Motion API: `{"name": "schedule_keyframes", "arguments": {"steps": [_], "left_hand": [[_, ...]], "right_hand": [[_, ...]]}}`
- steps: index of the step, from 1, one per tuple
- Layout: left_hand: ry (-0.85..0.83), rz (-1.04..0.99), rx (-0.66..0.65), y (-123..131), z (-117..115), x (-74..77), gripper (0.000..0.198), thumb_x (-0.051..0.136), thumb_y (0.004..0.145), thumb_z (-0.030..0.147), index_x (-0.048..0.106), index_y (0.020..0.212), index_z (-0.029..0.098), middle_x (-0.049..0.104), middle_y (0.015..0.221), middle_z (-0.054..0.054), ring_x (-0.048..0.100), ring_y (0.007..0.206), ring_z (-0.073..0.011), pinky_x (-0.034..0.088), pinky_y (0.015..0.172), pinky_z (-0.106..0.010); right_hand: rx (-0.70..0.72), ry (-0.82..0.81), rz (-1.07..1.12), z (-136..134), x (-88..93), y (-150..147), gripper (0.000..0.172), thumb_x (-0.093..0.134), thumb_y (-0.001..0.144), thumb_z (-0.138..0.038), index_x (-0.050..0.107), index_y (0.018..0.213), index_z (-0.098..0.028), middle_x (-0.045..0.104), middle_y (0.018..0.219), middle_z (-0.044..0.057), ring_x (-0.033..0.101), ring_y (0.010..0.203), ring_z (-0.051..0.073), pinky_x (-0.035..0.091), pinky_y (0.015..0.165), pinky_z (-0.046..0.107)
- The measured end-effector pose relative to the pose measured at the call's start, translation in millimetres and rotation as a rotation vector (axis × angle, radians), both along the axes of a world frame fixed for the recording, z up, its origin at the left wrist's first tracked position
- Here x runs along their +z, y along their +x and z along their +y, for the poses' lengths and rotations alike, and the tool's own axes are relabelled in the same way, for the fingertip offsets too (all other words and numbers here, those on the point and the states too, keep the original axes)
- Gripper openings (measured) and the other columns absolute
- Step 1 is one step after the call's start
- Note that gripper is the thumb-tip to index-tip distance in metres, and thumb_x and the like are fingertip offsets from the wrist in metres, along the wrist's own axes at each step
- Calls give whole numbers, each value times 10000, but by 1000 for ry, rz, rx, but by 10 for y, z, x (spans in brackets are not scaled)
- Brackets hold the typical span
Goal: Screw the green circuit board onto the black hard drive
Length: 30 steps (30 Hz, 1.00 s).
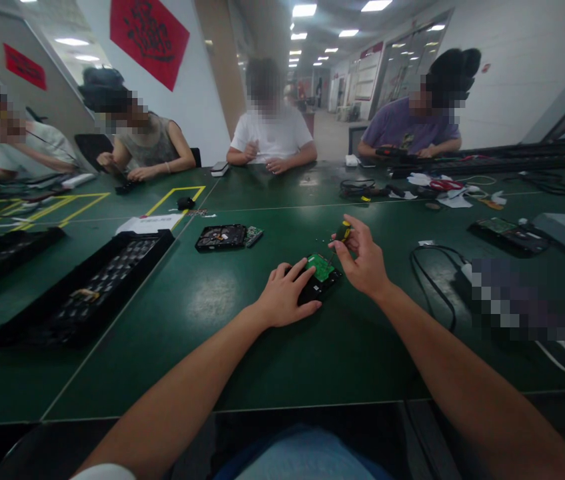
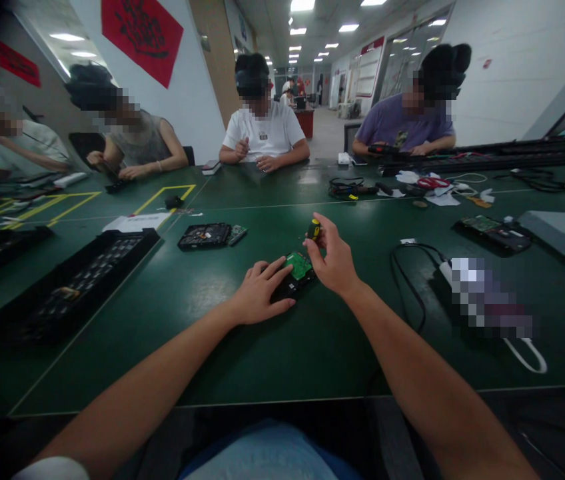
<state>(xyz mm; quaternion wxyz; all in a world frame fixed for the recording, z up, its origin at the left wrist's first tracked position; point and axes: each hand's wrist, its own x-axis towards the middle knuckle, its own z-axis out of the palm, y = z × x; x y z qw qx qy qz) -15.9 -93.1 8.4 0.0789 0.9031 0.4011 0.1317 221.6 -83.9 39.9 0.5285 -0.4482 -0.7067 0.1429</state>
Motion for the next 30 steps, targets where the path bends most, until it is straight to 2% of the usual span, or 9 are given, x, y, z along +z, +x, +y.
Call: {"name": "schedule_keyframes", "arguments": {"steps": [7,13,22,30], "left_hand": [[-3,9,2,3,1,1,866,592,900,701,367,1628,288,291,1717,-95,354,1420,-462,380,1123,-653],[-12,37,8,3,-6,21,881,577,904,706,359,1633,264,280,1724,-93,349,1422,-461,375,1132,-641],[-21,13,-7,-3,5,-2,878,571,916,701,368,1632,237,280,1721,-116,325,1474,-435,309,1206,-614],[-10,-12,-21,-13,12,-31,881,587,914,696,358,1636,246,285,1718,-122,319,1490,-433,309,1206,-625]], "right_hand": [[7,10,-17,2,-11,8,599,548,1042,-423,336,1588,-296,716,1272,92,756,1072,244,589,1056,469],[41,112,17,65,-90,29,603,597,1024,-418,381,1580,-324,738,1220,83,775,999,251,630,979,488],[43,123,-17,67,-88,30,594,585,1033,-399,381,1586,-330,739,1226,83,778,1006,257,627,991,502],[-48,170,-112,71,-64,9,617,638,998,-398,418,1572,-345,733,1224,62,761,974,251,643,936,472]]}}
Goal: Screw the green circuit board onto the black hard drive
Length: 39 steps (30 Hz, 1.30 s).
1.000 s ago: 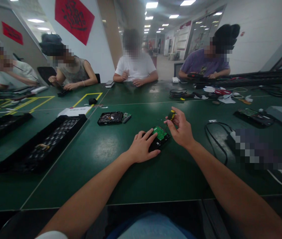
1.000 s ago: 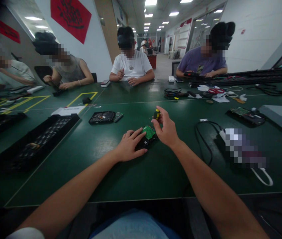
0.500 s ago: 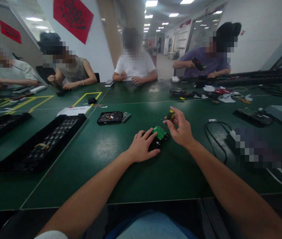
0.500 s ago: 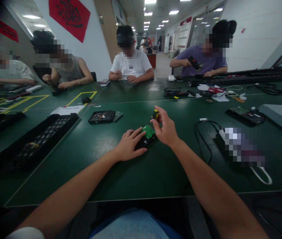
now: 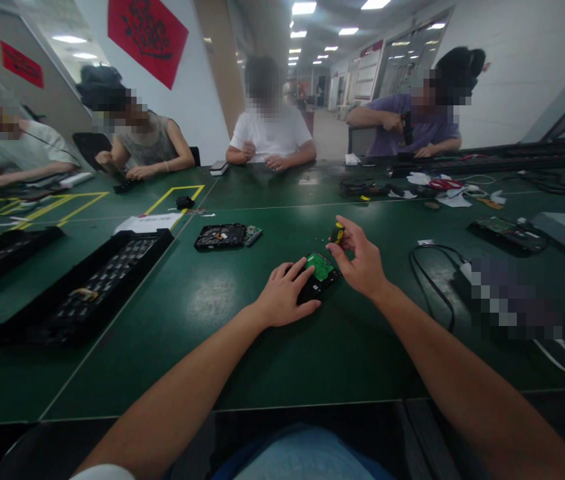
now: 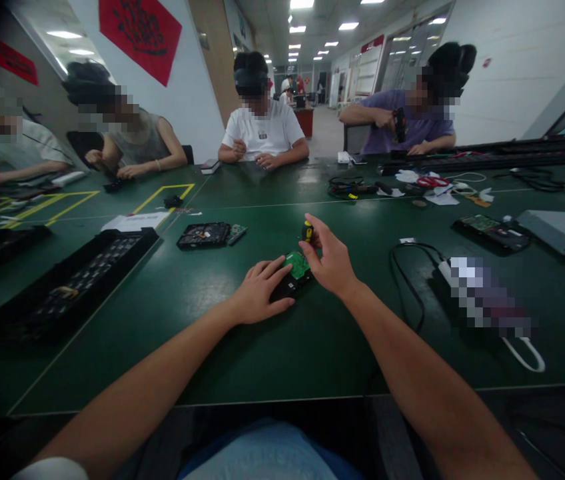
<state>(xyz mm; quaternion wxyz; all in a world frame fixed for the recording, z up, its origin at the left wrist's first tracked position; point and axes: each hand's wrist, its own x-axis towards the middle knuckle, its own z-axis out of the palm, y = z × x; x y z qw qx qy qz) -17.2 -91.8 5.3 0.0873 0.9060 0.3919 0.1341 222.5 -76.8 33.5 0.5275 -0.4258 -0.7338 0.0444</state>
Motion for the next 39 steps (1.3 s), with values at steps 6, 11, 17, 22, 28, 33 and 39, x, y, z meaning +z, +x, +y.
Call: {"name": "schedule_keyframes", "arguments": {"steps": [6,11,17,22,28,33,39], "left_hand": [[5,-4,2,6,11,-14,879,596,912,687,358,1636,250,279,1720,-121,321,1492,-428,307,1209,-624],[2,-2,2,6,9,-17,880,598,911,684,368,1632,234,290,1715,-128,313,1495,-434,303,1213,-621],[-2,-16,-4,4,20,-38,883,596,907,698,361,1634,255,279,1721,-117,311,1501,-428,304,1212,-625],[-8,-9,0,3,21,-35,886,594,907,700,361,1633,250,277,1721,-124,307,1504,-426,310,1210,-623],[-20,-7,2,9,3,-2,887,593,906,704,369,1629,242,286,1716,-129,299,1506,-433,307,1210,-625],[-16,-6,4,12,0,1,883,592,910,694,355,1636,250,286,1717,-123,300,1506,-429,303,1213,-623],[-15,-4,2,6,4,-13,886,592,909,699,355,1634,248,271,1723,-124,295,1509,-432,295,1213,-632]], "right_hand": [[-60,64,-37,14,7,-13,597,679,974,-428,464,1524,-340,716,1235,62,732,911,232,656,830,432],[-106,88,-57,23,10,-35,599,693,959,-474,480,1502,-335,697,1147,67,704,905,245,652,805,441],[-158,124,-49,-3,53,-77,532,674,972,-455,527,1464,-318,673,1127,82,683,851,243,645,806,458],[-82,74,-65,-3,29,-81,541,564,1030,-380,431,1552,-329,687,1259,91,707,1004,269,630,904,475],[-139,123,-77,-48,108,-79,478,669,975,-419,548,1423,-307,638,1193,95,674,951,260,629,875,475],[-84,115,-136,-78,128,-96,475,553,1033,-336,483,1503,-325,644,1262,106,683,1033,277,607,951,509],[-72,104,-124,-72,118,-92,528,599,1014,-365,467,1524,-326,624,1282,111,666,1063,278,618,921,493]]}}
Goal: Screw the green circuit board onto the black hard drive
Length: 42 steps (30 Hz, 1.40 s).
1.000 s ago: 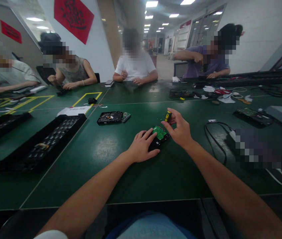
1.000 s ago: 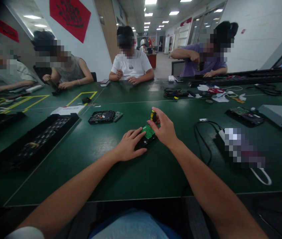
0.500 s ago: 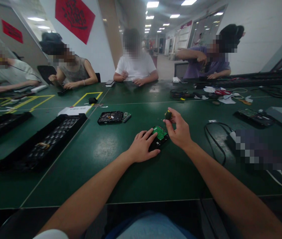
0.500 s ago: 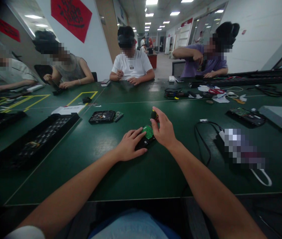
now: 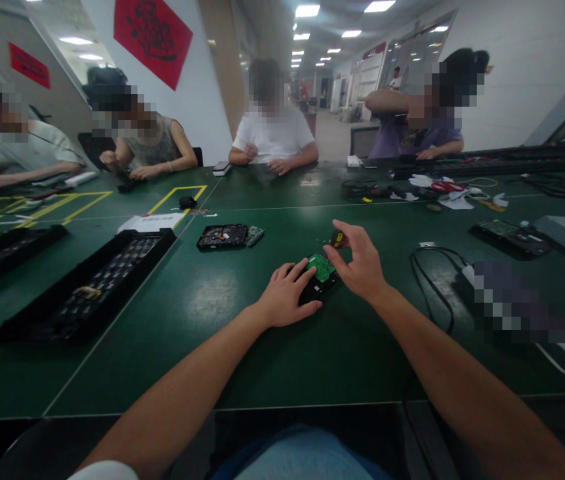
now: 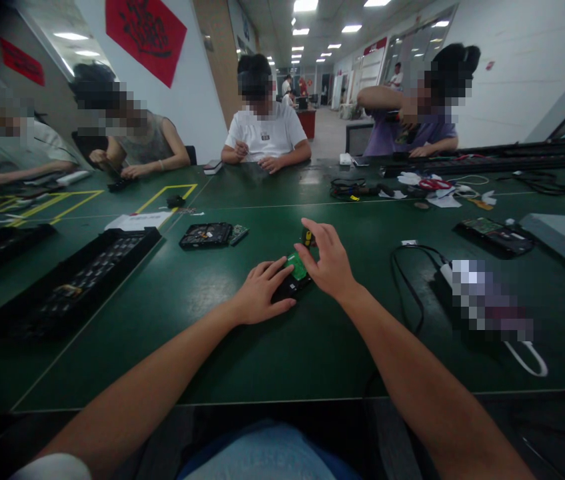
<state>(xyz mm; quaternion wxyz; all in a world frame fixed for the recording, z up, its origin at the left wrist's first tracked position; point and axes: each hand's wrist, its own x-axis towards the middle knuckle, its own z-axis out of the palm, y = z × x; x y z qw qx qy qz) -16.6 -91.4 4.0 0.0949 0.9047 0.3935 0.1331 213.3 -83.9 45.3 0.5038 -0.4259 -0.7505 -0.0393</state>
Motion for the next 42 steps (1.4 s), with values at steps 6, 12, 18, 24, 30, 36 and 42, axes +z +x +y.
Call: {"name": "schedule_keyframes", "arguments": {"steps": [6,12,18,24,30,36,42], "left_hand": [[18,-5,-2,1,4,-17,875,587,916,691,365,1630,235,272,1723,-127,309,1501,-425,296,1219,-615],[12,1,0,-4,0,2,885,585,911,703,358,1632,243,281,1719,-127,307,1503,-422,303,1214,-616],[7,-5,-4,-5,9,-12,879,586,914,697,357,1634,248,274,1722,-124,307,1501,-426,308,1208,-620],[-1,-8,-1,-9,14,-21,884,587,909,703,346,1638,265,265,1727,-113,302,1506,-425,304,1209,-625],[4,-11,-3,-9,1,-4,883,593,909,698,356,1633,254,283,1718,-124,309,1500,-424,310,1206,-623],[-3,-12,-2,2,-4,11,873,590,912,691,352,1635,262,273,1723,-112,305,1508,-422,295,1221,-618],[0,-8,-3,-1,-15,24,871,584,917,688,357,1633,249,280,1719,-123,310,1502,-427,295,1219,-620]], "right_hand": [[-13,19,-46,-4,9,11,489,557,1029,-300,488,1513,-306,634,1237,109,664,1019,264,601,933,487],[22,-24,-9,-14,-3,-9,548,566,1022,-337,416,1549,-342,638,1252,99,666,992,261,609,922,496],[-22,6,-10,-10,43,45,449,631,988,-335,551,1430,-329,578,1191,92,643,910,236,619,838,456],[3,-13,-27,3,6,38,572,513,1030,-293,377,1586,-308,614,1316,130,659,1064,289,604,951,518],[-36,17,-7,-18,25,29,499,642,986,-358,533,1472,-328,610,1198,95,654,937,248,626,857,465],[21,-4,-47,-14,9,17,563,517,1032,-271,413,1580,-343,657,1303,97,680,1051,269,592,992,510],[1,-8,-9,-2,-23,24,543,565,1016,-293,443,1544,-329,657,1345,103,707,1030,262,619,962,496]]}}
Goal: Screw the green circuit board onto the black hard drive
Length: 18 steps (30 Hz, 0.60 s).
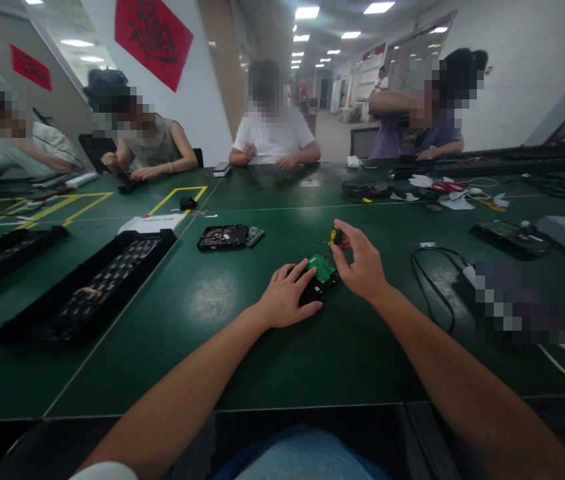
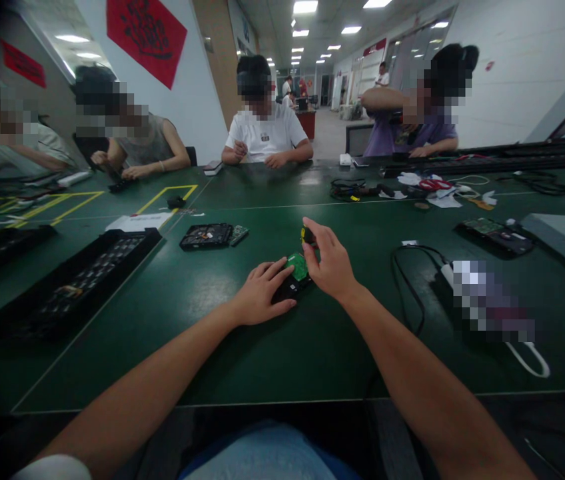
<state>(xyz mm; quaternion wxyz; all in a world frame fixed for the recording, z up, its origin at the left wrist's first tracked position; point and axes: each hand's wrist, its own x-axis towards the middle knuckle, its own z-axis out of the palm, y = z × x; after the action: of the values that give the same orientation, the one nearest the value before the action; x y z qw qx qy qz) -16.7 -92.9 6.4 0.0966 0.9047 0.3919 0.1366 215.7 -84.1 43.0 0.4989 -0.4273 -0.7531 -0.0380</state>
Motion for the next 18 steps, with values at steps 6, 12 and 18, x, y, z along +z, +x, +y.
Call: {"name": "schedule_keyframes", "arguments": {"steps": [6,12,18], "left_hand": [[-8,-1,3,-5,6,-6,880,594,908,696,354,1635,262,276,1722,-115,308,1504,-428,304,1213,-625],[-4,0,3,-6,10,-6,874,584,914,697,360,1632,253,280,1720,-122,306,1502,-431,300,1212,-629],[2,12,0,0,13,-7,872,581,919,687,361,1632,236,276,1721,-127,310,1496,-434,300,1212,-625]], "right_hand": [[-4,-4,124,67,-65,14,544,634,980,-322,449,1489,-267,661,1359,131,736,1037,266,632,930,485],[-35,22,45,5,9,-8,538,628,983,-322,480,1500,-307,680,1297,102,716,996,268,634,901,494],[-68,54,40,-7,14,-22,496,613,986,-289,484,1465,-286,653,1296,111,700,983,252,631,878,466]]}}
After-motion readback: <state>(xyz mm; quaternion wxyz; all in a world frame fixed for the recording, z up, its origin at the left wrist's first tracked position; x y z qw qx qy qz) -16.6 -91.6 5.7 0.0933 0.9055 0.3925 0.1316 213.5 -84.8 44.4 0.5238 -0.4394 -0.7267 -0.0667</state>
